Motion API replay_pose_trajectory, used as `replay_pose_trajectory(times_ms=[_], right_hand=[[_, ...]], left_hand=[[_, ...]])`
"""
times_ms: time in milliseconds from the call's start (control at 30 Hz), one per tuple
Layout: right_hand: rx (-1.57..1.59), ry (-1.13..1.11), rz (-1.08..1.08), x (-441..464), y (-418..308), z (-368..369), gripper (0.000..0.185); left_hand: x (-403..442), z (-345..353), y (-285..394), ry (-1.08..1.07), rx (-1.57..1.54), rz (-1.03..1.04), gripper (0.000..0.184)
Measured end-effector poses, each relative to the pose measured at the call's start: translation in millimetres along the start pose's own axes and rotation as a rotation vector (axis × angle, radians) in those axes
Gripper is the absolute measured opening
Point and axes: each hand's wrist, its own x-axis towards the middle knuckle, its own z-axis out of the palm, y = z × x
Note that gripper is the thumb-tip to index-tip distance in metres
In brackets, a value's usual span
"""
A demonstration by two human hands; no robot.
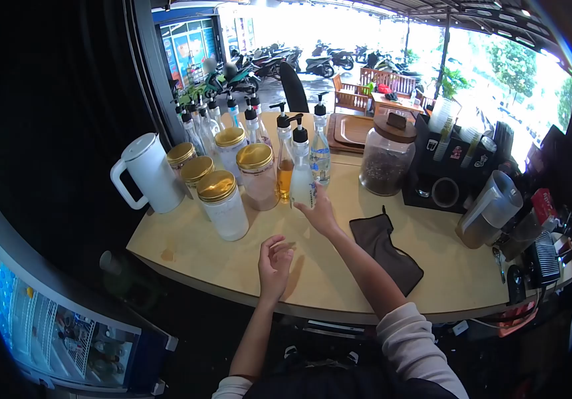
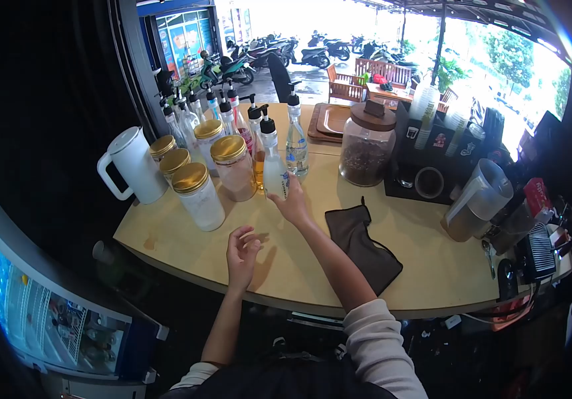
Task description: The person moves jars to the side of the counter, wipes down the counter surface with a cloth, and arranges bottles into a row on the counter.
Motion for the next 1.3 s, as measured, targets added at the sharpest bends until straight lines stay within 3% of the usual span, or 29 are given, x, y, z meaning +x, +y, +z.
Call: replay_pose_trajectory(times_ms=[200, 300, 367, 400, 467, 500, 567, 700, 800, 900, 967, 1000, 1033, 1100, 1200, 1233, 1300], right_hand=[[0.004, 0.090, -0.022, -12, 4, 11, 0.081], [-0.140, 0.222, -0.135, -39, -2, 6, 0.075], [-0.062, 0.188, -0.181, -55, 0, 7, 0.069], [-0.052, 0.178, -0.185, -61, -9, 8, 0.069], [0.069, -0.011, -0.130, -73, -34, 3, 0.064], [0.074, -0.014, -0.136, -76, -40, 6, 0.064], [0.081, -0.139, -0.141, -80, -53, 16, 0.065], [0.102, -0.255, -0.131, -88, -75, 30, 0.071], [0.141, -0.299, -0.119, -86, -87, 34, 0.081], [0.066, -0.297, -0.212, -86, -90, 31, 0.098], [0.344, -0.280, -0.228, -83, -82, 26, 0.109], [0.502, -0.282, -0.070, -87, -84, 18, 0.111], [0.494, -0.275, -0.070, -90, -79, 16, 0.111], [0.370, -0.120, -0.126, -95, -65, 8, 0.109], [0.369, -0.096, -0.064, -108, -63, -17, 0.102], [0.357, -0.075, -0.059, -113, -62, -24, 0.102], [0.283, -0.053, -0.070, -124, -59, -40, 0.109]], left_hand=[[-3, -6, 4, 0.002, 0.051, 0.021, 0.040], [3, -24, 9, 0.070, 0.141, 0.088, 0.047], [19, -39, 18, 0.450, 0.372, 0.306, 0.059], [32, -47, 20, 0.462, 0.381, 0.308, 0.059], [65, -62, 17, 0.598, 0.555, 0.381, 0.082], [77, -67, 14, 0.604, 0.557, 0.387, 0.082], [98, -73, 9, 0.535, 0.541, 0.391, 0.092], [106, -86, -4, 0.475, 0.505, 0.233, 0.095], [86, -76, 16, 0.450, 0.394, 0.244, 0.095], [62, -51, 45, 0.218, 0.201, 0.237, 0.094], [58, -41, 57, -0.111, 0.257, 0.243, 0.095], [60, -41, 56, -0.263, 0.214, 0.168, 0.095], [63, -40, 52, -0.270, 0.206, 0.170, 0.095], [78, -37, 31, -0.446, -0.328, 0.030, 0.097], [122, -31, 13, 0.197, -0.033, 0.147, 0.098], [138, -34, 0, 0.175, -0.045, 0.143, 0.098], [177, -44, -37, 0.276, 0.478, 0.355, 0.098]])
